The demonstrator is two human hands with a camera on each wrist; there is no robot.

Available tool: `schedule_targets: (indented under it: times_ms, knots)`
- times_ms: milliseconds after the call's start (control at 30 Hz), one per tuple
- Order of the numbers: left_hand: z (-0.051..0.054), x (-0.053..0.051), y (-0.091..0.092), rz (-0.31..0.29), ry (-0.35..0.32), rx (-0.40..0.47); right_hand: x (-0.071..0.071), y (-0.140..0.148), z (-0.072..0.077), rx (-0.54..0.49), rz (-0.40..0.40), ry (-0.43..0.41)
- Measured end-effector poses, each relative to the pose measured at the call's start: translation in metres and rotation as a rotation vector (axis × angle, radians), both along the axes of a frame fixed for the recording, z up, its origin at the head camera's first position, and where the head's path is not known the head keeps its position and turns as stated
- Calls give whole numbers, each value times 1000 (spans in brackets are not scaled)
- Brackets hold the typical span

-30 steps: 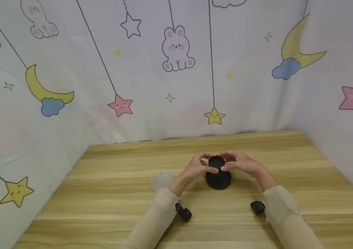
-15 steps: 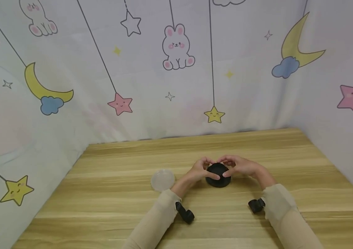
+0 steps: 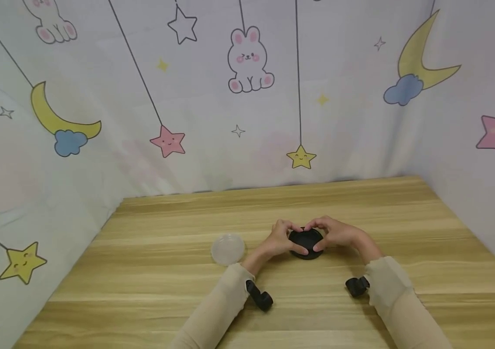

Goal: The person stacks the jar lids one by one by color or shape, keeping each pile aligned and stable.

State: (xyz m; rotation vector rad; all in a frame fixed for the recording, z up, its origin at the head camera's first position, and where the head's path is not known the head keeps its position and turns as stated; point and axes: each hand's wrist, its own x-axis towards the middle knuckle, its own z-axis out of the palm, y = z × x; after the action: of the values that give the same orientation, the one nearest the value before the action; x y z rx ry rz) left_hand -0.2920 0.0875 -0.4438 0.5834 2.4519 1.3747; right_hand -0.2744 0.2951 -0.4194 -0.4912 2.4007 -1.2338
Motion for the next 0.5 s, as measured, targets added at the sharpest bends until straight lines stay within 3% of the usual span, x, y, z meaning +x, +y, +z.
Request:
schedule_targets:
  times_ms: [500]
  knots:
    - [-6,-1,-5,-34,82,-65,-4,5,-9,0,-8,-2]
